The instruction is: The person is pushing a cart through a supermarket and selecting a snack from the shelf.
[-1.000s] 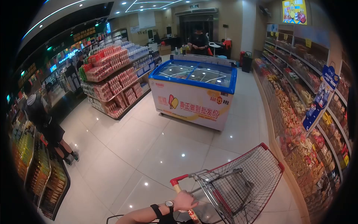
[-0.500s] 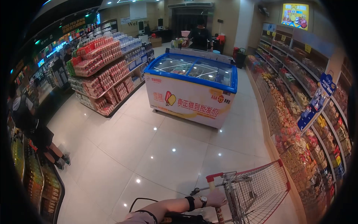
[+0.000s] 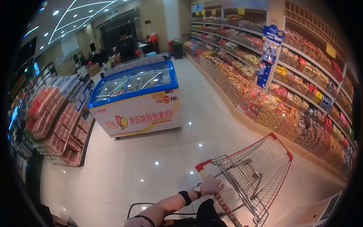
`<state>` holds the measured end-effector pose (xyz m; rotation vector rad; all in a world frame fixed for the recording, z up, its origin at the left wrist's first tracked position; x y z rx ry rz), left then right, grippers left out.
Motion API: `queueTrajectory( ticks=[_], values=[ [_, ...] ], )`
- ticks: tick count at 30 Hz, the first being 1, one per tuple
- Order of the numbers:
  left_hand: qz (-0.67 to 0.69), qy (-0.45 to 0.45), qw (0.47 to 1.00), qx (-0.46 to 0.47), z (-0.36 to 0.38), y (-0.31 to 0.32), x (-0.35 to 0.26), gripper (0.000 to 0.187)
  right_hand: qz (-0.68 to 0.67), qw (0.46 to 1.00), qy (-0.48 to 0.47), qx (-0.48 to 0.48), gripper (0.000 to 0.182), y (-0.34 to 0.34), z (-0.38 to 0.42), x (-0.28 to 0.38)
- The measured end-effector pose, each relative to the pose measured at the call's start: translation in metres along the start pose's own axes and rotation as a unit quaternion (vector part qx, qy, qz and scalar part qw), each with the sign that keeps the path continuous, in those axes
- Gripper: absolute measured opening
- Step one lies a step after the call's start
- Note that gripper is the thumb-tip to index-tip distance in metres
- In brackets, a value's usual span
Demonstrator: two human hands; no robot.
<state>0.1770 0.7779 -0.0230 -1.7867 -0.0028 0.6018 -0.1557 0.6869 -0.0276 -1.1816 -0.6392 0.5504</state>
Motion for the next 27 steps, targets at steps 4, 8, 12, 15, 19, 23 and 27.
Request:
queueTrajectory(
  ticks=[4, 8, 12, 15, 19, 23, 27],
  values=[
    [-0.018, 0.052, 0.998, -0.024, -0.04, 0.005, -0.001, 0.03, 0.009, 0.998, 0.058, 0.037, 0.013, -0.026, -0.023, 0.004],
    [0.008, 0.115, 0.993, -0.041, -0.09, 0.014, -0.001, 0.021, -0.035, 0.993, 0.103, 0.039, 0.026, 0.001, -0.051, -0.023],
    [-0.005, 0.162, 0.986, -0.036, -0.15, 0.024, -0.005, 0.021, -0.065, 0.994, 0.085, 0.005, 0.019, -0.024, -0.084, -0.024],
    [0.004, 0.185, 0.982, -0.036, -0.195, 0.034, -0.01, 0.02, -0.081, 0.992, 0.098, -0.001, 0.018, -0.038, -0.108, -0.036],
    [-0.001, 0.227, 0.973, -0.043, -0.249, 0.05, -0.017, 0.018, -0.116, 0.985, 0.125, -0.017, 0.017, -0.034, -0.136, -0.055],
    [0.005, 0.252, 0.967, -0.038, -0.303, 0.063, -0.026, 0.02, -0.137, 0.979, 0.148, -0.031, 0.02, -0.041, -0.164, -0.069],
    [0.005, 0.28, 0.959, -0.038, -0.354, 0.079, -0.027, 0.023, -0.155, 0.969, 0.188, -0.042, 0.021, -0.054, -0.195, -0.073]
  ],
)
Point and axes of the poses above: each hand's wrist, its own z-axis away from the middle knuckle, its own y-axis out of the palm, x = y × z, the point moved 5 cm from there along -z, towards the middle knuckle, and after that the axes turned 3 degrees about y, right-handed, at the moved point
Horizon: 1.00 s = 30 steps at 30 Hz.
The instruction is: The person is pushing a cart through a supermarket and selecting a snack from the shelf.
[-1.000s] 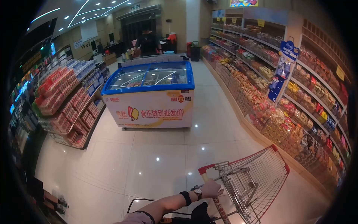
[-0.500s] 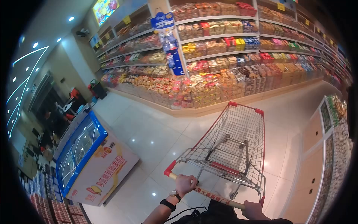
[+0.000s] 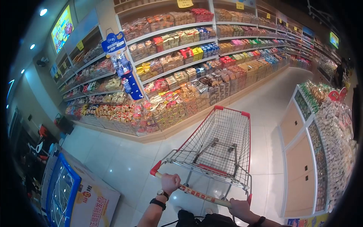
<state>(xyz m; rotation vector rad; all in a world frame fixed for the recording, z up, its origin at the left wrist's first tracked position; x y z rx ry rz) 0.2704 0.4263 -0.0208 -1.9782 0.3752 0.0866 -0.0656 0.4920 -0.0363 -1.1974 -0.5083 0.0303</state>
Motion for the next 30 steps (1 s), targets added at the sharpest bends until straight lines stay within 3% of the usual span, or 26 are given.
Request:
queueTrajectory(
  ticks=[8, 15, 20, 23, 24, 30],
  values=[
    [0.025, 0.028, 0.999, 0.029, -0.087, 0.021, 0.049, 0.025, -0.027, 0.997, 0.027, -0.071, 0.02, -0.008, -0.06, 0.033],
    [0.059, 0.091, 0.994, 0.014, -0.146, 0.043, 0.086, 0.028, 0.072, 0.979, 0.186, -0.042, 0.023, -0.012, -0.111, 0.051],
    [0.12, 0.122, 0.985, 0.001, -0.178, 0.054, 0.106, 0.027, 0.054, 0.975, 0.183, -0.114, 0.013, -0.025, -0.136, 0.073],
    [0.142, 0.132, 0.981, 0.006, -0.197, 0.062, 0.114, 0.025, 0.081, 0.966, 0.189, -0.158, 0.013, -0.034, -0.149, 0.084],
    [0.15, 0.139, 0.979, 0.009, -0.203, 0.064, 0.12, 0.025, 0.131, 0.96, 0.15, -0.196, 0.013, -0.046, -0.151, 0.1],
    [0.129, 0.156, 0.979, 0.034, -0.232, 0.077, 0.131, 0.023, 0.064, 0.959, 0.221, -0.169, 0.017, -0.031, -0.185, 0.07]
  ],
)
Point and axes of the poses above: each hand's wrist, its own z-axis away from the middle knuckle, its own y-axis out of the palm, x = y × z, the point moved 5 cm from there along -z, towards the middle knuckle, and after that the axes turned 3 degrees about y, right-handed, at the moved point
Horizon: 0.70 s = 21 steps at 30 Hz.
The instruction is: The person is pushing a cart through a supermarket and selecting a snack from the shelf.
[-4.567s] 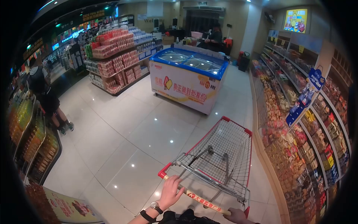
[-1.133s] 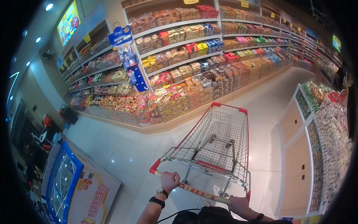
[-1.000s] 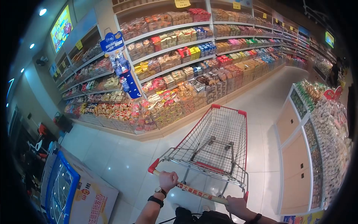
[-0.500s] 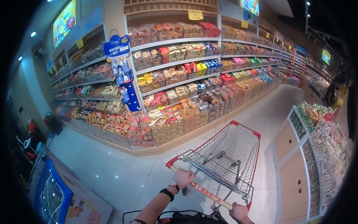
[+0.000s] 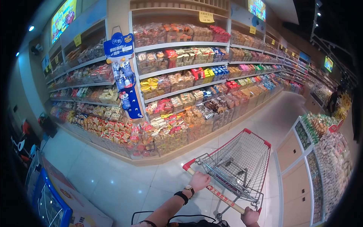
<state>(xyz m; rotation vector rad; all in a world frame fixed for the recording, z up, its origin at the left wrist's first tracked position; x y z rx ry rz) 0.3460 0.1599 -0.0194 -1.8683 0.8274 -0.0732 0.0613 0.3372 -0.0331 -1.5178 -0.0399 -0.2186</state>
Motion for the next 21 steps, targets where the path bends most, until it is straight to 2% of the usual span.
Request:
queueTrajectory(
  ticks=[2, 3, 4, 6, 7, 8, 10, 11, 12, 14, 16, 17, 18, 20, 21],
  values=[
    [-0.002, -0.002, 1.0, -0.007, -0.004, 0.006, 0.001, 0.023, 0.048, 0.994, -0.047, -0.084, 0.021, -0.001, -0.003, -0.003],
    [-0.006, 0.0, 1.0, -0.004, -0.008, 0.005, 0.007, 0.022, 0.074, 0.991, -0.04, -0.101, 0.025, -0.006, -0.002, 0.009],
    [-0.006, 0.002, 1.0, 0.003, -0.011, 0.008, 0.008, 0.022, 0.116, 0.989, -0.056, -0.068, 0.017, -0.015, -0.009, 0.009],
    [0.004, 0.015, 0.999, -0.029, -0.015, 0.006, 0.005, 0.023, 0.13, 0.982, -0.06, -0.122, 0.016, -0.013, -0.013, 0.005],
    [-0.001, 0.018, 1.0, -0.022, -0.02, 0.009, 0.008, 0.023, 0.007, 0.995, -0.013, -0.095, 0.016, 0.003, -0.026, -0.017],
    [0.02, 0.032, 0.999, -0.032, -0.021, 0.013, 0.002, 0.025, 0.039, 0.995, -0.019, -0.094, 0.016, 0.012, -0.03, -0.028],
    [0.036, 0.052, 0.997, -0.039, -0.029, 0.018, -0.003, 0.026, 0.103, 0.984, -0.065, -0.13, 0.016, -0.016, -0.034, -0.022],
    [0.036, 0.059, 0.998, 0.013, -0.025, 0.027, -0.011, 0.026, 0.048, 0.992, -0.046, -0.112, 0.016, 0.028, -0.041, -0.062],
    [0.025, 0.078, 0.995, 0.065, -0.038, 0.032, -0.01, 0.027, 0.112, 0.979, -0.063, -0.16, 0.016, -0.019, -0.046, -0.036],
    [0.03, 0.086, 0.993, 0.071, -0.047, 0.04, -0.017, 0.033, 0.102, 0.977, -0.079, -0.172, 0.016, -0.006, -0.059, -0.065],
    [0.019, 0.094, 0.981, 0.169, -0.074, 0.061, -0.01, 0.036, 0.057, 0.987, -0.049, -0.142, 0.016, 0.01, -0.091, -0.099],
    [0.022, 0.097, 0.985, 0.141, -0.078, 0.061, -0.014, 0.05, 0.099, 0.979, -0.063, -0.165, 0.016, 0.013, -0.093, -0.106],
    [0.012, 0.101, 0.985, 0.142, -0.096, 0.06, -0.009, 0.05, 0.09, 0.979, -0.062, -0.171, 0.016, 0.003, -0.109, -0.101],
    [0.038, 0.016, 0.952, 0.303, -0.135, 0.077, 0.002, 0.06, 0.121, 0.973, -0.119, -0.157, 0.017, -0.036, -0.146, -0.093],
    [0.04, 0.015, 0.953, 0.301, -0.141, 0.084, 0.001, 0.06, 0.076, 0.989, -0.072, -0.103, 0.029, -0.033, -0.155, -0.105]
  ],
)
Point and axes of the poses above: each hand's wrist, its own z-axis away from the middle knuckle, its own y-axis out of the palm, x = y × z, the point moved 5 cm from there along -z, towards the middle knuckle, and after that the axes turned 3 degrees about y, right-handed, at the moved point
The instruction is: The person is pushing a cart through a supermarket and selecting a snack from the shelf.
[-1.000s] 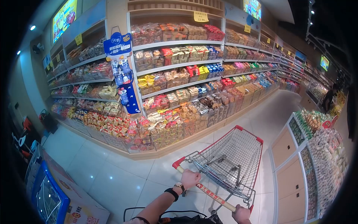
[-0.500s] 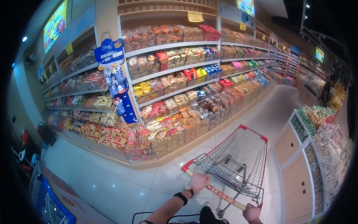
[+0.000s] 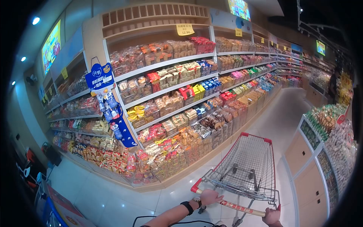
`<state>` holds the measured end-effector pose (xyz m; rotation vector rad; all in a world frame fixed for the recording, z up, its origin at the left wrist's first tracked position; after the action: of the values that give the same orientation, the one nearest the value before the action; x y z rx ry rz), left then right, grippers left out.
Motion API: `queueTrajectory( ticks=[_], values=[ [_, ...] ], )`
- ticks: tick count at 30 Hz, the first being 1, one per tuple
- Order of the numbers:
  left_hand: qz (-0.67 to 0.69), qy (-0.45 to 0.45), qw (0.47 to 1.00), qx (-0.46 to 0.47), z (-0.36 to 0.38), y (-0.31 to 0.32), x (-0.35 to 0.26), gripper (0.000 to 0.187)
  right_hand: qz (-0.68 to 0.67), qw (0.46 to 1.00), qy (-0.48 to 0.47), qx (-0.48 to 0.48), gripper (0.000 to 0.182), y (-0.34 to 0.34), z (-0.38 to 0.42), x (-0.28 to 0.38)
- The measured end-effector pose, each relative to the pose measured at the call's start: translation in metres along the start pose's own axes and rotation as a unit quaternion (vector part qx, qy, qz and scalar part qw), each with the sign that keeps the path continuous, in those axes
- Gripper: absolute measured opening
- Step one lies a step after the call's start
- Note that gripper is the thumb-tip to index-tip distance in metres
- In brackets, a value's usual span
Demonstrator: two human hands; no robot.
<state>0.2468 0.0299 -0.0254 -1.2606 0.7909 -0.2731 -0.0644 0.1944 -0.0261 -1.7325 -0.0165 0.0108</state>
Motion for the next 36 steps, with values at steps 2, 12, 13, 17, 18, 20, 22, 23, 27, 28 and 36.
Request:
queueTrajectory(
  ticks=[2, 12, 13, 17, 18, 20, 22, 23, 27, 28, 36],
  values=[
    [0.026, -0.066, 0.997, 0.005, -0.027, -0.002, 0.021, 0.069, -0.012, 1.0, 0.012, 0.014, 0.029, 0.014, -0.021, -0.007],
    [-0.015, -0.17, 0.985, 0.006, -0.124, -0.037, 0.078, 0.064, 0.008, 0.995, 0.09, 0.037, 0.015, 0.064, -0.125, -0.024],
    [-0.024, -0.173, 0.985, 0.006, -0.133, -0.038, 0.087, 0.062, -0.004, 0.994, 0.109, 0.028, 0.014, 0.065, -0.134, -0.023],
    [-0.04, -0.151, 0.987, -0.03, -0.171, -0.052, 0.126, 0.062, -0.007, 0.992, 0.115, -0.054, 0.009, 0.065, -0.171, -0.006],
    [-0.038, -0.14, 0.988, -0.053, -0.171, -0.059, 0.127, 0.061, -0.007, 0.992, 0.115, -0.055, 0.009, 0.066, -0.176, -0.004],
    [-0.041, -0.144, 0.988, -0.044, -0.177, -0.069, 0.143, 0.059, 0.005, 0.99, 0.127, -0.053, 0.01, 0.071, -0.188, 0.011],
    [-0.047, -0.146, 0.987, -0.045, -0.184, -0.079, 0.146, 0.057, 0.013, 0.989, 0.133, -0.057, 0.01, 0.059, -0.195, 0.022],
    [-0.036, -0.134, 0.99, -0.029, -0.189, -0.081, 0.161, 0.055, 0.032, 0.989, 0.136, -0.057, 0.011, 0.045, -0.205, 0.04],
    [-0.061, -0.095, 0.992, 0.051, -0.203, -0.086, 0.181, 0.052, -0.001, 0.987, 0.16, 0.022, 0.013, 0.05, -0.226, 0.052],
    [-0.058, -0.078, 0.992, 0.078, -0.206, -0.088, 0.185, 0.053, -0.017, 0.987, 0.16, 0.018, 0.014, 0.046, -0.228, 0.058],
    [-0.013, -0.069, 0.957, 0.282, -0.224, -0.116, 0.212, 0.056, 0.001, 0.982, 0.182, 0.041, 0.016, 0.048, -0.248, 0.085]
  ],
)
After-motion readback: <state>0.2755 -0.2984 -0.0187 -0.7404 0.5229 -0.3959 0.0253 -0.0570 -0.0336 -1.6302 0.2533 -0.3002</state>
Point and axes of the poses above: each hand's wrist, its own z-axis away from the middle knuckle, its own y-axis out of the palm, x = y × z, the point moved 5 cm from there along -z, towards the middle knuckle, and after that the axes turned 3 degrees about y, right-handed, at the moved point
